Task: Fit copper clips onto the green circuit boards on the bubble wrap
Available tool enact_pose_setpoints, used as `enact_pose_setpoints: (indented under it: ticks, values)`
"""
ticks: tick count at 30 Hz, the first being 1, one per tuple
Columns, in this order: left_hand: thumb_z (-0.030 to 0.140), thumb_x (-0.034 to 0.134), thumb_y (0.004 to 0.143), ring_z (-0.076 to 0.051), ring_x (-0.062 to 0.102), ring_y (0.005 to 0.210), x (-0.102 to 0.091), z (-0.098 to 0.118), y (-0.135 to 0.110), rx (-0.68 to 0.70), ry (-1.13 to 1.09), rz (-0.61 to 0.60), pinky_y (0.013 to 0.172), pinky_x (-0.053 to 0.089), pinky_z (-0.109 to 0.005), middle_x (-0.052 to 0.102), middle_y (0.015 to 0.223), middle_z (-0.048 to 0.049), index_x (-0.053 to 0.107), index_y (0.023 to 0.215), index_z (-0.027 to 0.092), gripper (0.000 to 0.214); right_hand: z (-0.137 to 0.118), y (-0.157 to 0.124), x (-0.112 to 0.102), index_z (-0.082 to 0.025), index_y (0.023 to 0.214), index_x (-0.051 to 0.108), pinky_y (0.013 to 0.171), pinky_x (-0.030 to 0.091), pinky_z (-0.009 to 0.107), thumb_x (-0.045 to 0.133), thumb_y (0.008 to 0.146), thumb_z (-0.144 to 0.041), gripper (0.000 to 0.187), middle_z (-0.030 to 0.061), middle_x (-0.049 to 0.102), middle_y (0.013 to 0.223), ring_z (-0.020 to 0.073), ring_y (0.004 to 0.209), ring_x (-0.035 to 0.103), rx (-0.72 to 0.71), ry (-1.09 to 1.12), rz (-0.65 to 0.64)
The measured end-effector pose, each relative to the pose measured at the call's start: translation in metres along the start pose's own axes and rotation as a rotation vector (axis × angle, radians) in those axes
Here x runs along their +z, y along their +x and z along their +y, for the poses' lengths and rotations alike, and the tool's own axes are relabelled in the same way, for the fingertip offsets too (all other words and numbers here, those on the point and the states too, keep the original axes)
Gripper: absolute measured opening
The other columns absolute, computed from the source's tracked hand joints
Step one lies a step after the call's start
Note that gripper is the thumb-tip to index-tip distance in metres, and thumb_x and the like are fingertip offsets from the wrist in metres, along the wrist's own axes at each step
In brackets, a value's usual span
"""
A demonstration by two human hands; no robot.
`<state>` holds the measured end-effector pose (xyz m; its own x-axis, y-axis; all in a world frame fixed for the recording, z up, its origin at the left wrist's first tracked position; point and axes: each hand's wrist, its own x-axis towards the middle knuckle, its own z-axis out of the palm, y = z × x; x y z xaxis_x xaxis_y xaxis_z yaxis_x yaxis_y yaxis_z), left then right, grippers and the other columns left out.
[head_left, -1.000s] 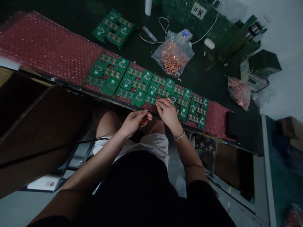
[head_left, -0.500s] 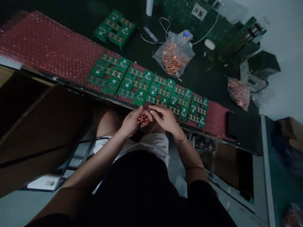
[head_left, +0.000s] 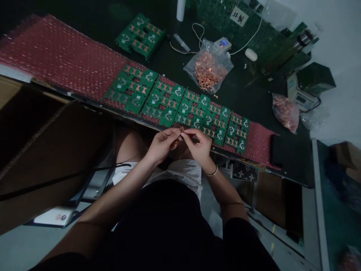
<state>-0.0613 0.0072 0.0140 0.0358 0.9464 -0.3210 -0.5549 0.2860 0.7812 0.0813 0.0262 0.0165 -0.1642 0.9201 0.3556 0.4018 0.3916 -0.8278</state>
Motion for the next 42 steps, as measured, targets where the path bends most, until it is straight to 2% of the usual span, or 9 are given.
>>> enact_pose_setpoints:
  ticks: [4, 8, 14, 17, 20, 25, 30, 37, 42]
  values:
    - [0.036, 0.092, 0.057, -0.005, 0.044, 0.047, -0.005, -0.003, 0.002, -0.033, -0.045, 0.069, 0.044, 0.026, -0.018, 0.061, 0.061, 0.0000, 0.077, 0.082, 0.014, 0.036, -0.005, -0.002, -0.005, -0.024, 0.087, 0.071, 0.079, 0.059, 0.032, 0.061, 0.094, -0.032, 0.014, 0.0026, 0.075, 0.086, 0.0159, 0.082, 0.071, -0.083, -0.119, -0.070]
    - [0.033, 0.092, 0.053, -0.004, 0.041, 0.044, -0.010, -0.001, 0.004, -0.050, -0.046, 0.093, 0.043, 0.024, -0.019, 0.058, 0.054, 0.0005, 0.077, 0.075, 0.013, 0.033, -0.002, -0.003, -0.008, -0.024, 0.098, 0.073, 0.080, 0.060, 0.030, 0.057, 0.097, -0.025, 0.017, 0.0024, 0.076, 0.093, 0.0142, 0.085, 0.072, -0.214, -0.112, -0.165]
    - [0.031, 0.091, 0.052, -0.004, 0.040, 0.043, -0.016, 0.004, 0.006, -0.061, 0.052, 0.095, 0.042, 0.025, -0.019, 0.058, 0.053, 0.0005, 0.075, 0.068, 0.012, 0.030, -0.005, 0.001, -0.013, -0.026, 0.107, 0.073, 0.097, 0.056, 0.040, 0.058, 0.096, -0.024, 0.018, 0.0060, 0.071, 0.117, 0.0194, 0.109, 0.065, -0.304, -0.286, -0.266]
    - [0.028, 0.092, 0.046, -0.004, 0.038, 0.042, -0.017, 0.005, 0.006, -0.094, 0.078, 0.102, 0.041, 0.025, -0.018, 0.056, 0.052, 0.0018, 0.073, 0.066, 0.012, 0.032, -0.007, 0.004, -0.015, -0.026, 0.110, 0.072, 0.100, 0.056, 0.041, 0.057, 0.097, -0.023, 0.020, 0.0046, 0.072, 0.115, 0.0188, 0.108, 0.064, -0.373, -0.257, -0.332]
    - [0.033, 0.091, 0.050, -0.005, 0.040, 0.044, -0.015, 0.006, 0.005, -0.104, 0.060, 0.107, 0.041, 0.026, -0.018, 0.056, 0.053, 0.0011, 0.073, 0.067, 0.012, 0.032, 0.000, 0.010, -0.013, -0.026, 0.108, 0.073, 0.097, 0.056, 0.041, 0.055, 0.098, -0.025, 0.020, 0.0039, 0.073, 0.112, 0.0187, 0.105, 0.065, -0.357, -0.244, -0.304]
    - [0.041, 0.084, 0.061, -0.006, 0.046, 0.047, -0.011, 0.008, 0.004, -0.104, -0.013, 0.137, 0.042, 0.029, -0.017, 0.060, 0.062, -0.0018, 0.075, 0.075, 0.012, 0.034, 0.024, 0.032, -0.007, -0.023, 0.102, 0.074, 0.096, 0.054, 0.043, 0.054, 0.098, -0.025, 0.020, 0.0055, 0.075, 0.109, 0.0206, 0.102, 0.064, -0.285, -0.308, -0.175]
    - [0.037, 0.078, 0.067, -0.007, 0.049, 0.048, -0.013, 0.009, 0.003, -0.100, -0.025, 0.153, 0.043, 0.030, -0.018, 0.062, 0.065, -0.0029, 0.075, 0.078, 0.011, 0.028, 0.038, 0.041, 0.001, -0.021, 0.101, 0.074, 0.098, 0.052, 0.045, 0.052, 0.099, -0.023, 0.023, 0.0071, 0.074, 0.109, 0.0224, 0.104, 0.061, -0.243, -0.394, -0.201]
    - [0.035, 0.074, 0.070, -0.007, 0.049, 0.049, -0.012, 0.011, 0.003, -0.080, -0.022, 0.165, 0.044, 0.032, -0.019, 0.062, 0.065, -0.0030, 0.076, 0.079, 0.011, 0.026, 0.035, 0.041, 0.005, -0.018, 0.101, 0.074, 0.098, 0.052, 0.044, 0.048, 0.099, -0.021, 0.026, 0.0096, 0.073, 0.109, 0.0232, 0.103, 0.059, -0.238, -0.452, -0.223]
    - [0.034, 0.071, 0.071, -0.008, 0.051, 0.049, -0.008, 0.014, 0.002, -0.080, -0.007, 0.185, 0.044, 0.034, -0.020, 0.063, 0.066, -0.0031, 0.075, 0.077, 0.012, 0.023, 0.035, 0.040, 0.007, -0.020, 0.100, 0.073, 0.098, 0.052, 0.044, 0.047, 0.100, -0.019, 0.026, 0.0086, 0.073, 0.110, 0.0230, 0.104, 0.060, -0.269, -0.485, -0.227]
